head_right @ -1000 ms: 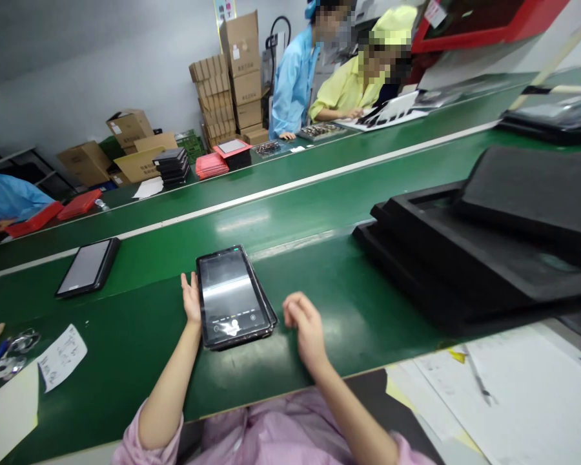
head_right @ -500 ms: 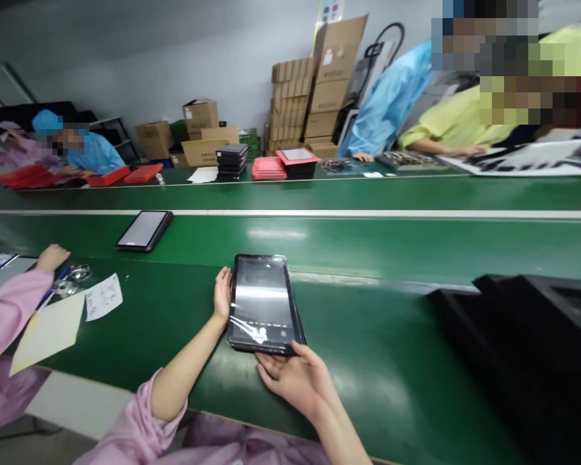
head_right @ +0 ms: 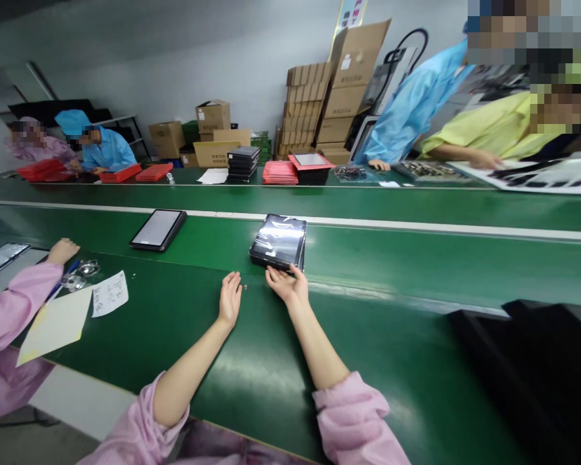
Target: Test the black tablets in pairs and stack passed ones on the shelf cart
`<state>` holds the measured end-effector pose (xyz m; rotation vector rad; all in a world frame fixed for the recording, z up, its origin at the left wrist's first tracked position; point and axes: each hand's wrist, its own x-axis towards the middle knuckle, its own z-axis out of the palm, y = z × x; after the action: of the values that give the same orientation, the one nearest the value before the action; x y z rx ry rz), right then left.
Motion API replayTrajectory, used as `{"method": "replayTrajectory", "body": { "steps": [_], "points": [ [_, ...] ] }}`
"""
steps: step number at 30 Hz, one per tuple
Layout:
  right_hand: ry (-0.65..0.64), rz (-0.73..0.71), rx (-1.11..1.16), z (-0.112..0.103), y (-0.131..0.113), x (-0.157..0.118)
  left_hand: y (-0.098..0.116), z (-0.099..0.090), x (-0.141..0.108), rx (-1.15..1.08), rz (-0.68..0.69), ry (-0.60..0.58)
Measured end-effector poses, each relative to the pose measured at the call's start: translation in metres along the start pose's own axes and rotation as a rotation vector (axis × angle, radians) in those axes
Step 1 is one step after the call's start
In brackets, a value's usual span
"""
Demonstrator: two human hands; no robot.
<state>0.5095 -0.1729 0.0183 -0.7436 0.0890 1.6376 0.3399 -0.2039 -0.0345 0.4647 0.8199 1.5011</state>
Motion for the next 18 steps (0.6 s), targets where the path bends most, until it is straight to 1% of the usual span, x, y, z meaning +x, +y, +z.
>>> {"method": "replayTrajectory", "body": {
  "steps": [1, 3, 5, 8, 10, 12, 14, 16, 18],
  "points": [
    [-0.014, -0.069, -0.023, -0.003, -0.002, 0.007, 0.0, 0.0, 0.002, -0.007, -0.002, 0.002],
    [-0.073, -0.207, -0.123, -0.016, -0.001, 0.013, 0.004, 0.0, 0.01, -0.041, 0.007, 0.029],
    [-0.169, -0.336, -0.339, -0.035, 0.006, 0.009, 0.015, -0.001, 0.024, -0.084, 0.039, 0.088],
    [-0.313, -0.471, -0.819, -0.06, 0.022, -0.009, 0.047, -0.012, 0.054, -0.133, 0.131, 0.205],
    [-0.403, -0.58, -1.152, -0.069, 0.032, -0.023, 0.076, -0.026, 0.074, -0.164, 0.211, 0.296],
    [-0.493, -0.707, -1.419, -0.07, 0.039, -0.035, 0.106, -0.043, 0.092, -0.191, 0.283, 0.373],
    [-0.556, -0.789, -1.557, -0.066, 0.042, -0.042, 0.133, -0.06, 0.105, -0.217, 0.323, 0.417],
    [-0.552, -0.789, -1.571, -0.06, 0.043, -0.046, 0.154, -0.073, 0.114, -0.249, 0.33, 0.426],
    [-0.511, -0.748, -1.538, -0.056, 0.042, -0.047, 0.17, -0.08, 0.12, -0.287, 0.315, 0.41]
  ]
}}
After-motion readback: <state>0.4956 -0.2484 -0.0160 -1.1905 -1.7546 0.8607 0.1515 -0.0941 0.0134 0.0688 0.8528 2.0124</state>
